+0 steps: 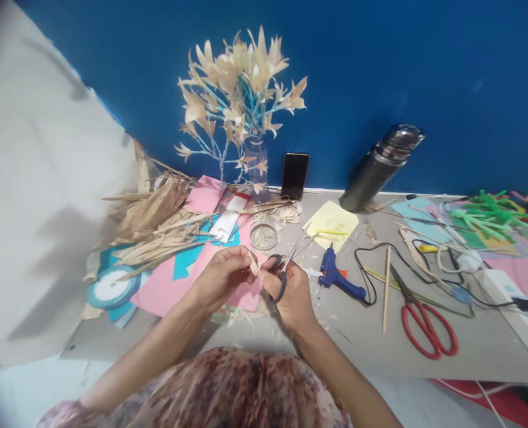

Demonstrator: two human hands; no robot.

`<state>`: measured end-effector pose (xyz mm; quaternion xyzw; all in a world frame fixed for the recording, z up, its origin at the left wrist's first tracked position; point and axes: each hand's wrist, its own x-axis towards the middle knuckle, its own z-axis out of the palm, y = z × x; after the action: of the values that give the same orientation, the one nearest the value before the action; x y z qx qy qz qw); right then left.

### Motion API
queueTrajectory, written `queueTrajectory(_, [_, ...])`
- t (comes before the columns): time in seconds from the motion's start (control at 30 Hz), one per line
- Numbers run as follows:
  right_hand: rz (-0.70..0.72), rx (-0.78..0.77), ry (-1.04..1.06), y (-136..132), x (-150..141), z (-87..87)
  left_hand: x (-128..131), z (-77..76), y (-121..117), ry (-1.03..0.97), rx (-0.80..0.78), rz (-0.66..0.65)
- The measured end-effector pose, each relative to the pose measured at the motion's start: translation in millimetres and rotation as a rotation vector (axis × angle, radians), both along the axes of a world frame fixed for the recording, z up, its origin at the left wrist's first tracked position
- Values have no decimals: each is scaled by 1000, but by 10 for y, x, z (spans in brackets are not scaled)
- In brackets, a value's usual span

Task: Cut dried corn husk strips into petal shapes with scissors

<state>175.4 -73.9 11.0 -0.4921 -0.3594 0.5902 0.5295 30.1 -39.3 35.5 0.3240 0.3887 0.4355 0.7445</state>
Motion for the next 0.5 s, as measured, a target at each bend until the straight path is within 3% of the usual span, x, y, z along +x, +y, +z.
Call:
queueTrajectory(0.1, [202,58,-97,-29,81,30,-23,65,111,51,22,29])
queueTrajectory(0.23, [437,127,-135,-47,115,-95,-35,142,239,39,-6,47])
queueTrajectory(0.37, [499,115,-100,-23,65,-222,4,141,301,47,-33,48])
queueTrajectory(0.5, [528,106,-120,20,42,-203,21,71,324,136,9,118])
